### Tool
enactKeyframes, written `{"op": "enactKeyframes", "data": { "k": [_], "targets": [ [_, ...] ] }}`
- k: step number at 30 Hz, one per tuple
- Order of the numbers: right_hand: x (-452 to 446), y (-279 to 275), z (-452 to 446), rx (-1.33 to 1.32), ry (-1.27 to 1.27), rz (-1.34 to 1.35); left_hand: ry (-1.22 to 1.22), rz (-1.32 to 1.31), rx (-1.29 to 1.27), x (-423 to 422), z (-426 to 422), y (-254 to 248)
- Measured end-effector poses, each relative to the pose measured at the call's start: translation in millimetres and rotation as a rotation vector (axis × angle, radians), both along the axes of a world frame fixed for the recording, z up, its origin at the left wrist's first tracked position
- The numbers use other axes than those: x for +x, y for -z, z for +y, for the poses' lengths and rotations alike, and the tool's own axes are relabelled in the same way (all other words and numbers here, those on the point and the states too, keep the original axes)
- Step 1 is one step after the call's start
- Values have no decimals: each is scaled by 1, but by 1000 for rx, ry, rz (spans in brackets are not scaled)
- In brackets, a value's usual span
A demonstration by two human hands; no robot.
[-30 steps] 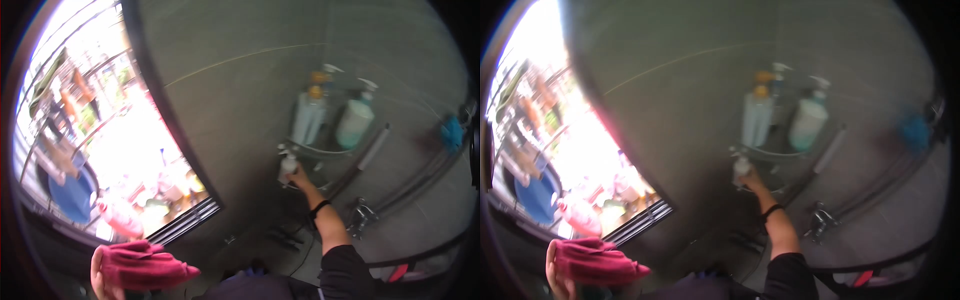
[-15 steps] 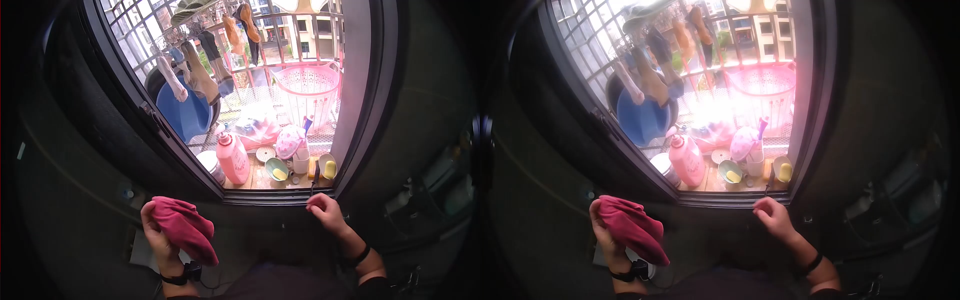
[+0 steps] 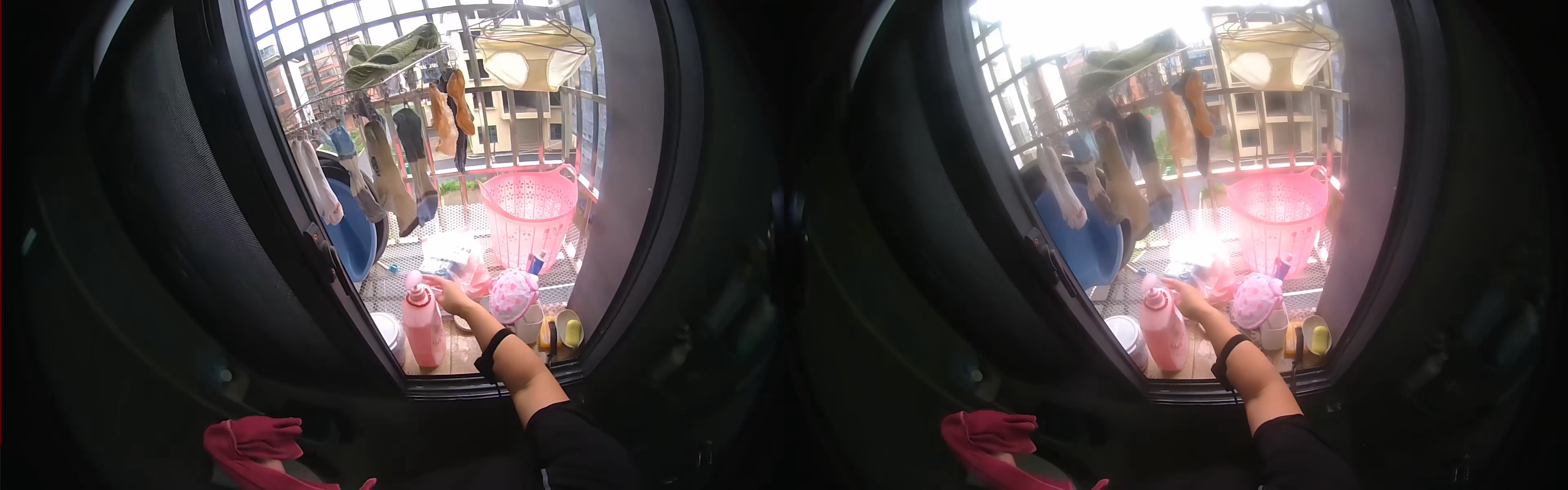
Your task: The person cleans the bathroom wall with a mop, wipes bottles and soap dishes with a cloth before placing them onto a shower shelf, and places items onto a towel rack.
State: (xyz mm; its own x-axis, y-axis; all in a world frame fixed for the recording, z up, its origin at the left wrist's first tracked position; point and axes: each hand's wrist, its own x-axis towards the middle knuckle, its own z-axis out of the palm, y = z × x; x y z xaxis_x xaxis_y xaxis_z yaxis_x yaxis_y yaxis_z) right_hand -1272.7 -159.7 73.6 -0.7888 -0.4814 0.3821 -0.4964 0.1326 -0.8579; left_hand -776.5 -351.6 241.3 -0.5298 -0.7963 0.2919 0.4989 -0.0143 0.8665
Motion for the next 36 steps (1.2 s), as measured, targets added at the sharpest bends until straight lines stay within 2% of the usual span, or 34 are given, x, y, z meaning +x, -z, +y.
{"op": "enactKeyframes", "data": {
  "k": [2,3,5,7,8,10,11,12,14,15,16,17,18,19,20,22,23,25,26,28,30,31,32,34,35,36],
  "targets": [
    [-30,15,-17,14,-189,-129,-16,-67,2,10,-11,-1],
    [-13,-6,-13,52,-160,-163,-9,-105,4,13,-16,-1],
    [-1,-12,-13,63,-79,-146,40,-204,4,8,-24,2],
    [14,-10,-11,90,-8,-70,190,-331,-17,-5,-30,12],
    [23,-6,-7,117,23,1,318,-364,-4,-15,-32,20],
    [52,-23,8,-24,158,187,940,59,472,-75,-37,43],
    [75,-57,15,-310,137,130,1213,133,719,-104,-39,55],
    [101,-91,24,-596,121,61,1105,157,676,-124,-29,67],
    [135,-137,59,-575,111,87,903,173,581,-157,1,84],
    [161,-162,71,-428,224,225,811,178,521,-173,19,85],
    [178,-174,81,-503,199,135,710,173,180,-183,42,69],
    [186,-171,92,-391,309,216,549,168,-126,-192,65,52],
    [197,-164,104,-274,415,297,335,155,-692,-190,96,7],
    [207,-154,111,-260,388,385,78,136,-1239,-192,116,-24],
    [219,-148,121,-240,455,388,413,128,-1134,-202,124,-38],
    [241,-138,141,-212,592,400,600,70,-1024,-212,152,-31],
    [244,-122,152,-288,668,318,615,88,-1072,-220,162,-27],
    [246,-92,174,-450,825,134,980,40,-753,-254,183,0],
    [255,-89,186,-329,910,209,1160,-2,-583,-269,193,15],
    [279,-99,197,-76,1060,351,1400,-120,-399,-285,210,22],
    [288,-110,210,-44,1025,359,1651,-251,-151,-292,223,22],
    [289,-111,221,-51,1005,330,1714,-248,-146,-298,231,33],
    [289,-111,233,-53,981,305,1790,-283,-2,-297,242,42],
    [290,-116,249,-263,908,132,1917,-335,297,-290,266,59],
    [293,-132,248,-402,858,57,1903,-333,148,-284,272,64],
    [294,-142,252,-542,806,-18,1878,-296,209,-273,277,64]
  ]
}}
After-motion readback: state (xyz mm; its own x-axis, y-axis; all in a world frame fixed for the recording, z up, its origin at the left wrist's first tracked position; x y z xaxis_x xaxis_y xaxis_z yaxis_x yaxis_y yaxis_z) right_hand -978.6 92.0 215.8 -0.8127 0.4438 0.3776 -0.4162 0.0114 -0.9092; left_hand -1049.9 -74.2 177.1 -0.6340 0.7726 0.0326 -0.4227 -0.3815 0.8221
